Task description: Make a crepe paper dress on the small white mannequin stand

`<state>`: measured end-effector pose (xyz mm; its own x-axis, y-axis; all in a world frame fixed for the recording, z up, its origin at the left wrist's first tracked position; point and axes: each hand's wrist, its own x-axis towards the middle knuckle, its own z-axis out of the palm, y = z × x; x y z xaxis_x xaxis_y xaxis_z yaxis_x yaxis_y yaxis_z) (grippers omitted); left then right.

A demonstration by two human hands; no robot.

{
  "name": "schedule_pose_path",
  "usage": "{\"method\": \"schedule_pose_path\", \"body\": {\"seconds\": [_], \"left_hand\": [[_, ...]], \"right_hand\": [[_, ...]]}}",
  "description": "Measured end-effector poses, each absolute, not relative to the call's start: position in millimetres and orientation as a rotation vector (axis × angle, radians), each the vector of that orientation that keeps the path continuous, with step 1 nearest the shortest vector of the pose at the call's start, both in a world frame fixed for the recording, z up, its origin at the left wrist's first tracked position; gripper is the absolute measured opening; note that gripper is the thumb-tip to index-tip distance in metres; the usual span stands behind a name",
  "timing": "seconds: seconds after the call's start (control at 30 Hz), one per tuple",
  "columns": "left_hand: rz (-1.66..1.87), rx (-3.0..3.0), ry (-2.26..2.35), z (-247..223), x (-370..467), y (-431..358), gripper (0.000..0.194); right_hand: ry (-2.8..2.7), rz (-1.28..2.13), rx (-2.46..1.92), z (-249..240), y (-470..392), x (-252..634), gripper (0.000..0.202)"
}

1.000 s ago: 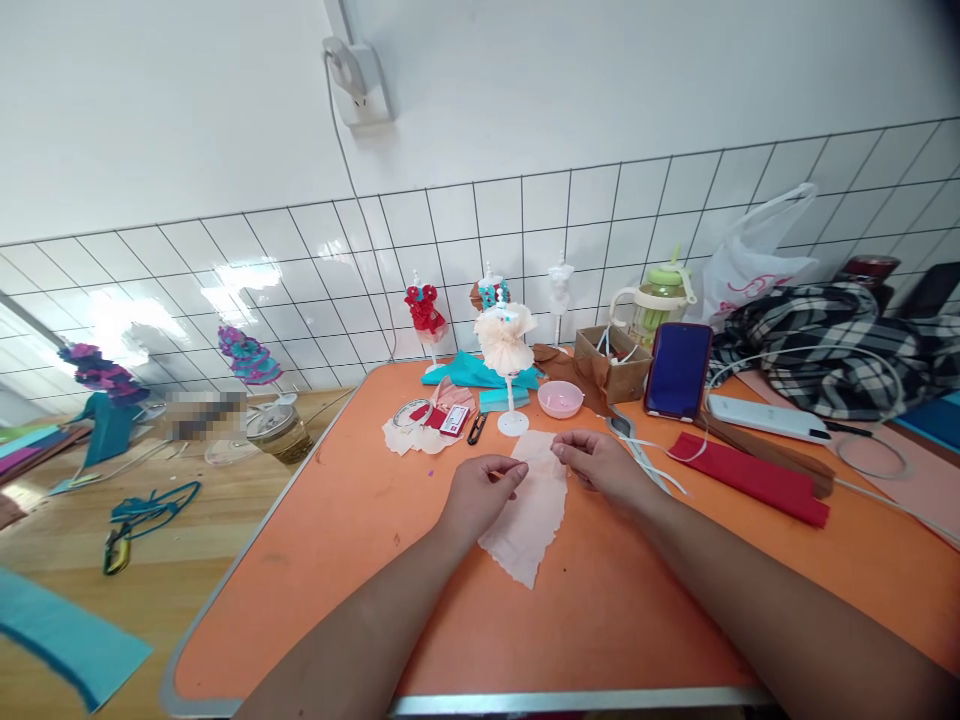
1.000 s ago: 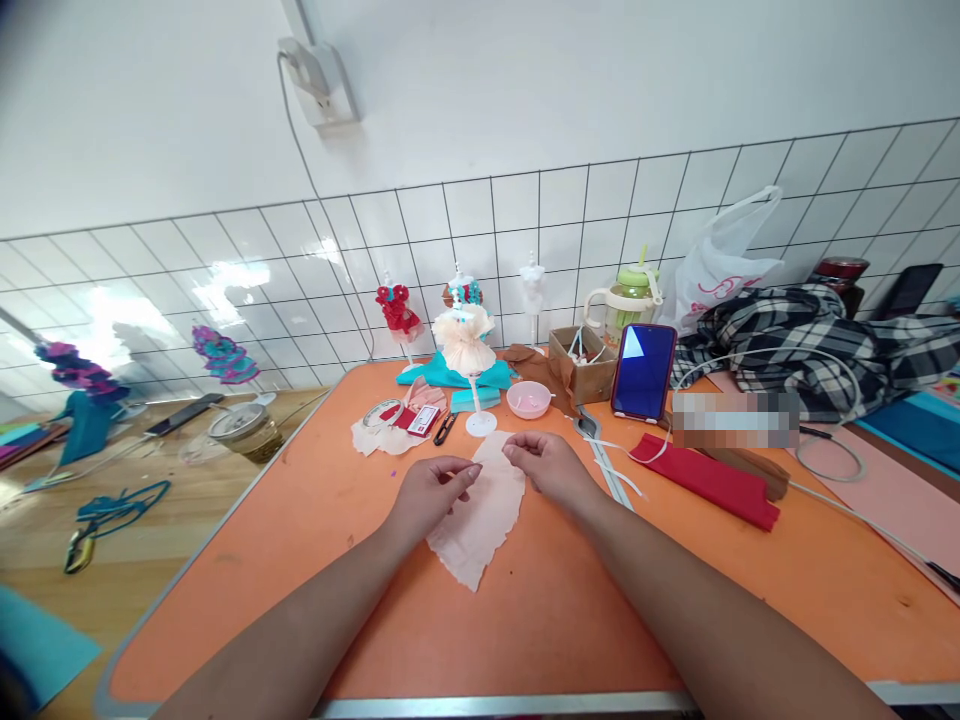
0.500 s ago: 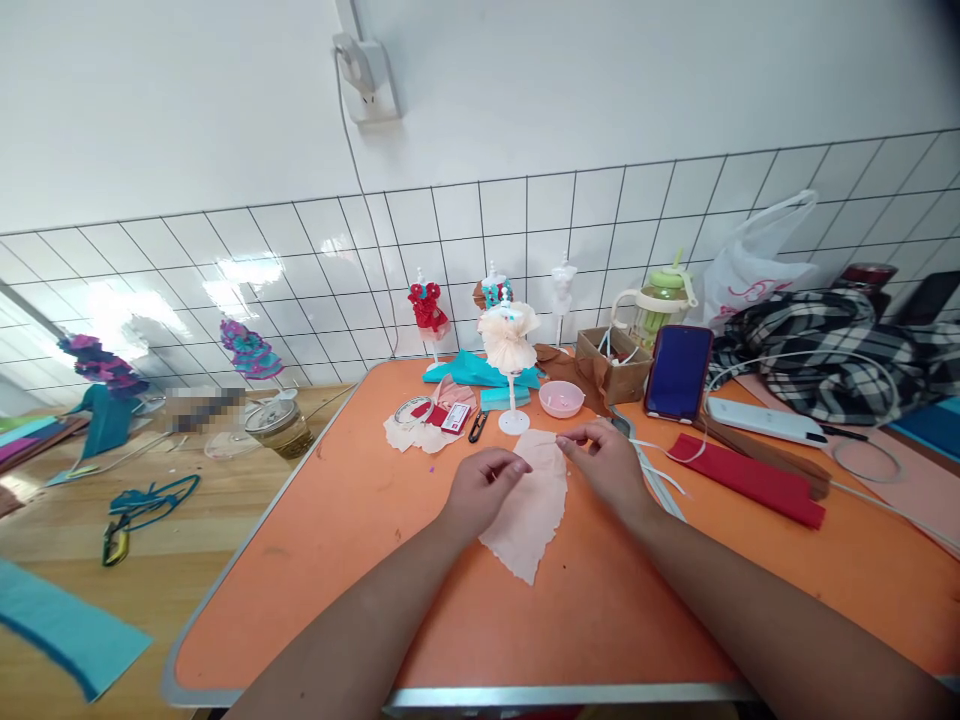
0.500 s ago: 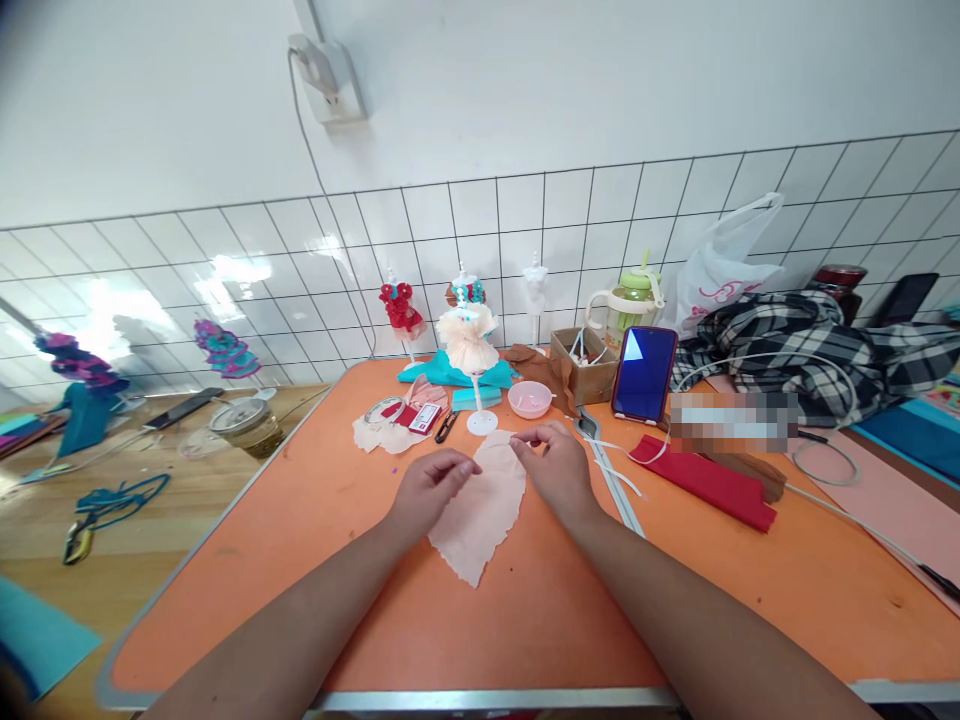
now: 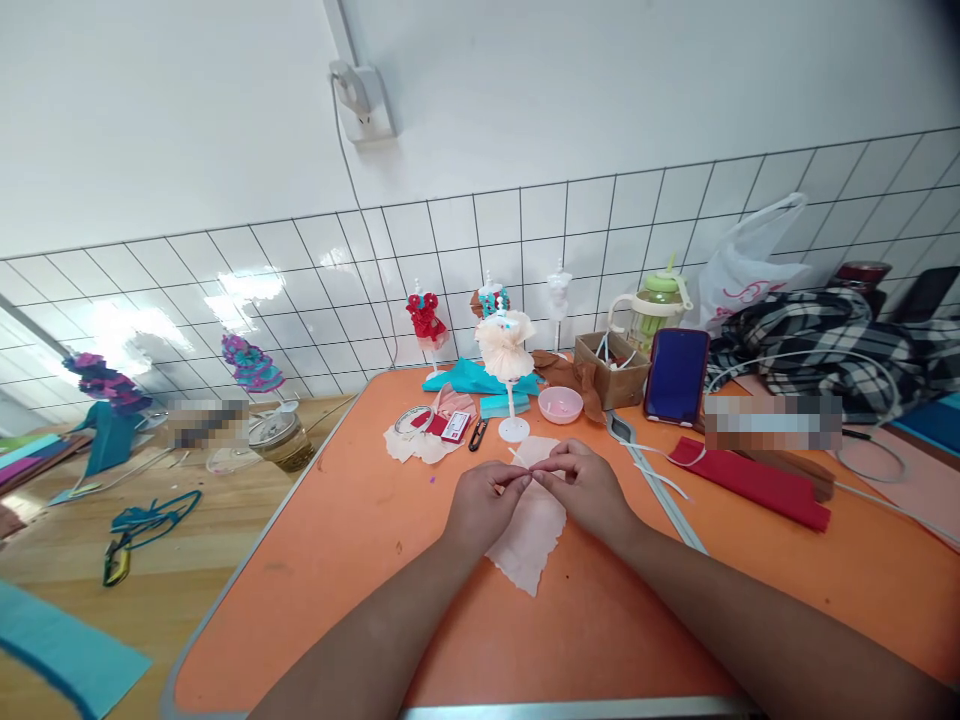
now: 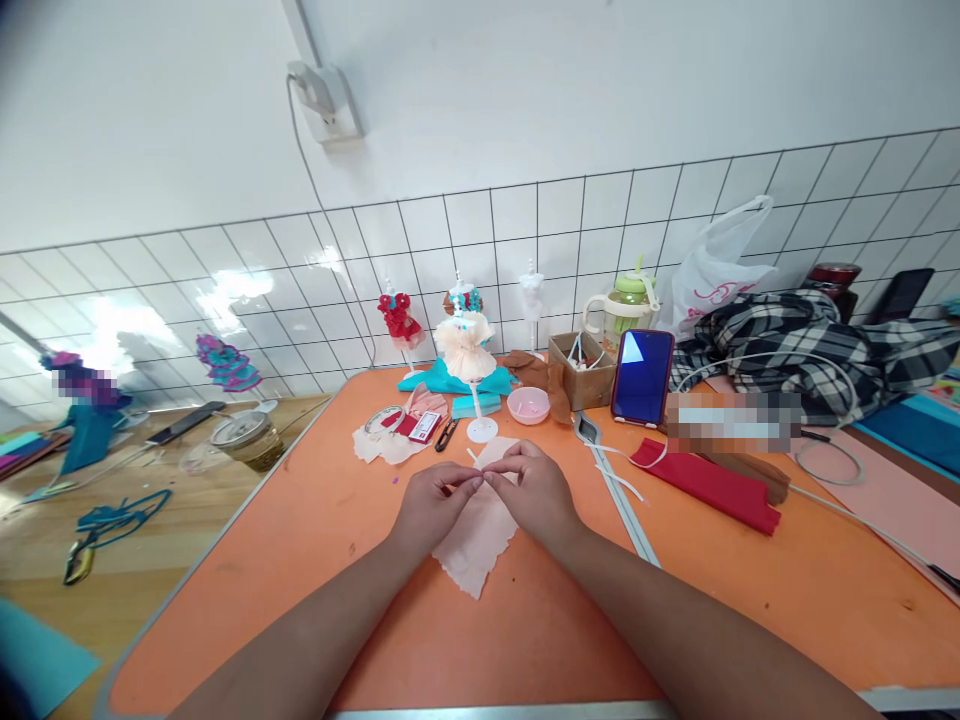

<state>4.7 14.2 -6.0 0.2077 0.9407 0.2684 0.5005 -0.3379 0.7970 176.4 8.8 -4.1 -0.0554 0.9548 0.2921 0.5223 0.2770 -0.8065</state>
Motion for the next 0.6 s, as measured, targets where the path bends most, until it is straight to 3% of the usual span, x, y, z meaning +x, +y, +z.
{"method": "schedule_pose_path", "body": {"seconds": [0.2,0.6], "left_hand": [[1.071,1.812,1.359,-3.9,4.0,15.5,0.014],[1.091,1.627,1.261,9.7,9.9,7.8,0.009]], "right_hand": [[-1.744,0.729,-1.302,-1.1,6.4,175.3,0.022],[-1.824,0.549,-1.284,2.1,4.8,178.2,0.014]]}}
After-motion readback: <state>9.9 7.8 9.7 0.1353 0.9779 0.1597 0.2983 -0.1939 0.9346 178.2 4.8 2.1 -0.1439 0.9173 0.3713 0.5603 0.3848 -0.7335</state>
